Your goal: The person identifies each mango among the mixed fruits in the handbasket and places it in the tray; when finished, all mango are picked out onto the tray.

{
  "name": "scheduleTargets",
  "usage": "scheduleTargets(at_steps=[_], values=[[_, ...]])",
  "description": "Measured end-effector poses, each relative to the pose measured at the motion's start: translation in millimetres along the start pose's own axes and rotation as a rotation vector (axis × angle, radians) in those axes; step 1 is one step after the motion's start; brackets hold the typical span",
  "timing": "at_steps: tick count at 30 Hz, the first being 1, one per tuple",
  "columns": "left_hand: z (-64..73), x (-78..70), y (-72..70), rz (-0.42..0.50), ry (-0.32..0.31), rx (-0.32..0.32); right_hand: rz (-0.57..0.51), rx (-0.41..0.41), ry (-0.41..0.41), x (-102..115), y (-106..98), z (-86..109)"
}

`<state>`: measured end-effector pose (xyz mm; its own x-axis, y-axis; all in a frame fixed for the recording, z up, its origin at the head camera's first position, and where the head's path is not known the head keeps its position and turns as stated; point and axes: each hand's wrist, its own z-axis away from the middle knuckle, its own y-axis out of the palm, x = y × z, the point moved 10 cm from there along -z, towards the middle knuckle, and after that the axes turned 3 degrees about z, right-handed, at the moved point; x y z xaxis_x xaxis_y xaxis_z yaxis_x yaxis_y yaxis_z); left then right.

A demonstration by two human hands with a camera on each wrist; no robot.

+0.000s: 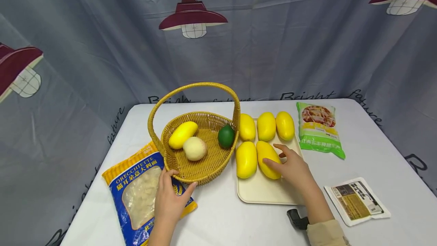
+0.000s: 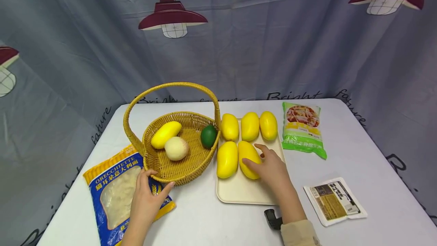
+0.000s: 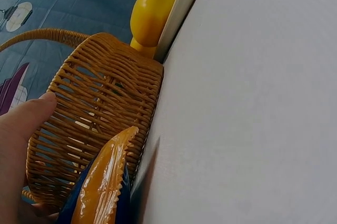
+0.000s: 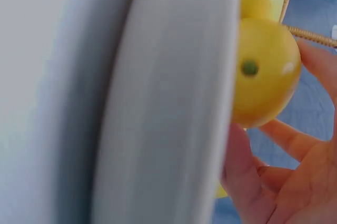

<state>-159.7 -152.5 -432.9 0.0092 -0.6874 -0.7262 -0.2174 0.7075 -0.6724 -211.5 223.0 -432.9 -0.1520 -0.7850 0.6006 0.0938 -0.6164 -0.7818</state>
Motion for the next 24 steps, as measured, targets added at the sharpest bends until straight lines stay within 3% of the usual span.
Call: scheduleTargets(at_steps=[12, 16, 20, 24], values=[[0.8, -0.7, 1.3, 0.013, 0.025, -0.012, 0.068, -0.031, 0.013, 9.9, 1.0, -5.7], [0.2, -2.7, 2.9, 0.026, 0.049, -0.018, 0.094, -0.074, -0.007, 17.4, -10.4, -1.2], [-0.3, -2.2, 3.5, 0.023, 0.044, -0.019, 0.079, -0.142, -0.081, 40.5, -28.9, 5.6], [1.1, -0.2, 1.2, 0.015, 0.028, -0.03, -0.03, -0.123, -0.161, 72.6, -31.1, 5.4]])
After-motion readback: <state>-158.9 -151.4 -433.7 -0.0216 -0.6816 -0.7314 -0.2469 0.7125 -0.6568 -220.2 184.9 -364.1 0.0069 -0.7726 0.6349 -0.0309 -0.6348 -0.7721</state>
